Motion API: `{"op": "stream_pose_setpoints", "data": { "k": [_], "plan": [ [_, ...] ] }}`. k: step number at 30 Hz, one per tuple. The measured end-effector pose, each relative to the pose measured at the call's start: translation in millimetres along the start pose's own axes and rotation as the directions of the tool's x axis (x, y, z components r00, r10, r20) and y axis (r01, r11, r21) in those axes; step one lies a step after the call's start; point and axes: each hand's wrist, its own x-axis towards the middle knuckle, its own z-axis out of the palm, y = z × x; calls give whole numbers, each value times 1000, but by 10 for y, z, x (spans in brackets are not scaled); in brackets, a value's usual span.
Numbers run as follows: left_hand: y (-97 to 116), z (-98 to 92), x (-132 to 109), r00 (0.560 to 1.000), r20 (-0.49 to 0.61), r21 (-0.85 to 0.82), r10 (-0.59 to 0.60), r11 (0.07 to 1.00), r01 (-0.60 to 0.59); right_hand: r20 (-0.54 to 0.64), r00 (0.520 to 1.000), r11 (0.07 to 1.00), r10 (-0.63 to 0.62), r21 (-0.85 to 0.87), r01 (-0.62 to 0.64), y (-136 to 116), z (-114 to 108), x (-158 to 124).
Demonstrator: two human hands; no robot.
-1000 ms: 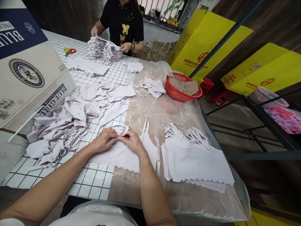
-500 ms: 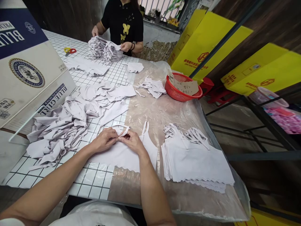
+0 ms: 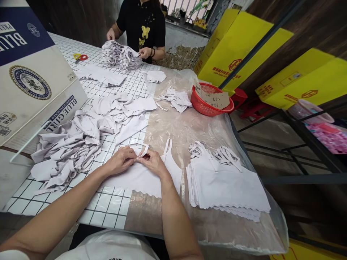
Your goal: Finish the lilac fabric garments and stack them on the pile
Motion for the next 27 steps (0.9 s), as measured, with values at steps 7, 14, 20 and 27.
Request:
{"op": "stream_pose_setpoints", "data": {
  "k": [7, 14, 20, 27],
  "plan": [
    [-8, 11, -1, 1000, 4, 14, -2, 1000, 2, 11, 1000, 1000, 14, 1, -14, 2, 10, 1],
    [-7, 13, -8, 1000, 0, 18, 4, 1000, -4, 6, 1000, 1000, 9, -1, -9, 4, 7, -3],
    [-14, 25, -6, 1000, 9, 19, 9, 1000, -9, 31, 1000, 1000, -1, -30, 2, -8, -8, -15],
    [-25, 17, -15, 1000, -1, -10, -30, 999, 30, 16, 1000, 1000, 2, 11, -3, 6, -8, -9]
  ]
}}
